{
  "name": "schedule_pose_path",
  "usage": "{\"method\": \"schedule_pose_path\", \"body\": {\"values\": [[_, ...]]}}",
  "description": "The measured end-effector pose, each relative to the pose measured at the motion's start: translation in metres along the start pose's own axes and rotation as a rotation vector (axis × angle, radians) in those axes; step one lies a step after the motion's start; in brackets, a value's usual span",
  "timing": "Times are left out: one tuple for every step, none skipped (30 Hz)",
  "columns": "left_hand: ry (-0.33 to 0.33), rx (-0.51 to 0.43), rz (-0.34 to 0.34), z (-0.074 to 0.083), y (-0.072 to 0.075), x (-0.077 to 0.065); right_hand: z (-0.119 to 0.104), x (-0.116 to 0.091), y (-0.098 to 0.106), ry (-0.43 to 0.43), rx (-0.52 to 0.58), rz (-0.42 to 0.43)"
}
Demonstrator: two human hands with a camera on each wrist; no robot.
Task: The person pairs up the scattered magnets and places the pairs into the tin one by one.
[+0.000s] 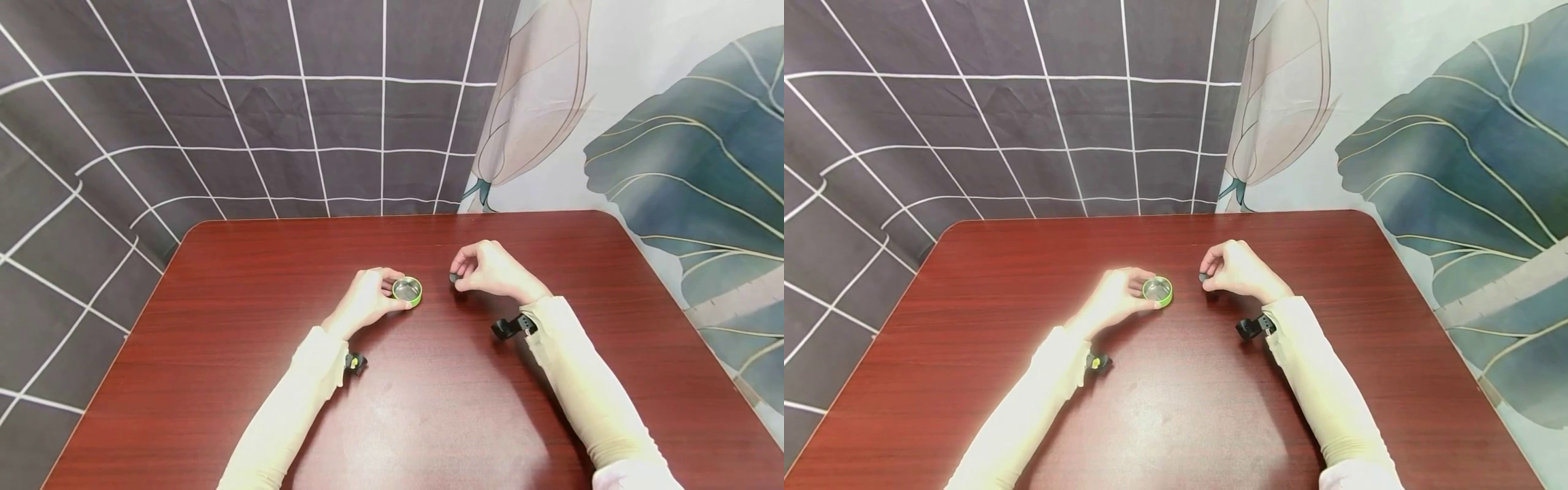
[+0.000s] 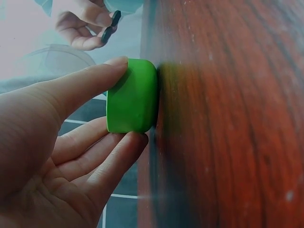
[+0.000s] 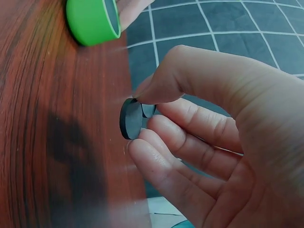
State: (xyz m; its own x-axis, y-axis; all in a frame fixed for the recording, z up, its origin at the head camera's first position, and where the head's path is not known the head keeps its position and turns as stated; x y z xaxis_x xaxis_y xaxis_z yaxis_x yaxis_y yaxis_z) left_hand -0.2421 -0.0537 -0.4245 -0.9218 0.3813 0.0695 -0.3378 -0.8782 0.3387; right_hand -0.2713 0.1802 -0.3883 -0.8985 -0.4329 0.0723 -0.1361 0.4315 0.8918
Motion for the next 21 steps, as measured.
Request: {"method": "schedule_pose_path", "body": {"values": [[0.0, -0.001, -0.001, 0.0, 0.0, 0.0, -0.001, 0.0, 0.0, 0.0, 0.005, -0.002], [0.001, -0.001, -0.002, 0.0, 0.0, 0.0, -0.001, 0.001, -0.001, 0.0, 0.012, -0.002], [0.002, -0.001, -0.002, 0.0, 0.0, 0.0, -0.002, 0.001, -0.001, 0.003, 0.015, -0.003], [0.002, -0.001, -0.002, 0.0, 0.0, 0.0, -0.003, 0.001, -0.001, 0.004, 0.022, -0.003], [0.002, -0.003, -0.003, 0.0, 0.0, 0.0, -0.004, 0.001, -0.002, 0.006, 0.027, -0.005], [0.001, -0.005, -0.003, 0.0, 0.0, 0.0, -0.005, 0.001, -0.002, 0.008, 0.035, -0.007], [0.0, -0.007, -0.003, -0.001, 0.0, 0.0, -0.007, 0.001, -0.002, 0.01, 0.042, -0.008], [-0.001, -0.008, -0.004, -0.001, 0.0, 0.0, -0.008, 0.001, -0.002, 0.013, 0.046, -0.008], [-0.002, -0.011, -0.004, -0.001, 0.0, 0.0, -0.009, 0.001, -0.002, 0.014, 0.05, -0.009], [-0.002, -0.014, -0.005, -0.001, 0.0, 0.0, -0.01, 0.001, -0.002, 0.015, 0.056, -0.009], [-0.003, -0.016, -0.005, -0.001, 0.0, 0.0, -0.011, 0.001, -0.002, 0.017, 0.057, -0.008], [-0.005, -0.017, -0.006, -0.001, 0.0, 0.0, -0.011, 0.002, -0.002, 0.02, 0.058, -0.006], [-0.006, -0.02, -0.006, -0.001, 0.0, 0.0, -0.012, 0.002, -0.002, 0.022, 0.058, -0.001], [-0.007, -0.021, -0.006, -0.001, 0.0, 0.0, -0.012, 0.003, -0.002, 0.023, 0.059, 0.003], [-0.009, -0.021, -0.005, 0.0, 0.0, 0.0, -0.012, 0.003, -0.002, 0.024, 0.06, 0.006], [-0.009, -0.019, -0.005, 0.0, 0.0, -0.001, -0.013, 0.003, -0.002, 0.028, 0.061, 0.008], [-0.01, -0.018, -0.005, 0.0, 0.0, -0.001, -0.013, 0.004, -0.002, 0.029, 0.06, 0.01], [-0.01, -0.018, -0.004, 0.0, 0.0, -0.001, -0.013, 0.004, -0.002, 0.029, 0.061, 0.012], [-0.009, -0.016, -0.003, -0.001, 0.0, 0.0, -0.014, 0.005, -0.002, 0.03, 0.062, 0.012], [-0.009, -0.016, -0.004, -0.001, 0.0, 0.0, -0.014, 0.005, -0.002, 0.03, 0.061, 0.011], [-0.008, -0.015, -0.004, -0.001, 0.0, -0.001, -0.015, 0.006, -0.002, 0.03, 0.059, 0.011]]}}
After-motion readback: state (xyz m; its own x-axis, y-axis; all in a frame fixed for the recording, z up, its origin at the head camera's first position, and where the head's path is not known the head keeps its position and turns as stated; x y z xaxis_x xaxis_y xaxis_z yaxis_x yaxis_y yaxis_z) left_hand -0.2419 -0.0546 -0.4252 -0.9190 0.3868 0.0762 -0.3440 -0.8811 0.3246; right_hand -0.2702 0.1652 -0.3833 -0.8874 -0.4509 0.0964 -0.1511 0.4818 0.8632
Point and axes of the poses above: each hand's wrist, its own x-axis towards the middle knuckle, its own y-axis out of the back of the hand, z = x × y, the point moved 5 cm from there along x, towards the middle knuckle, and after that the axes turned 15 degrees about -x, right-handed, at the moved point
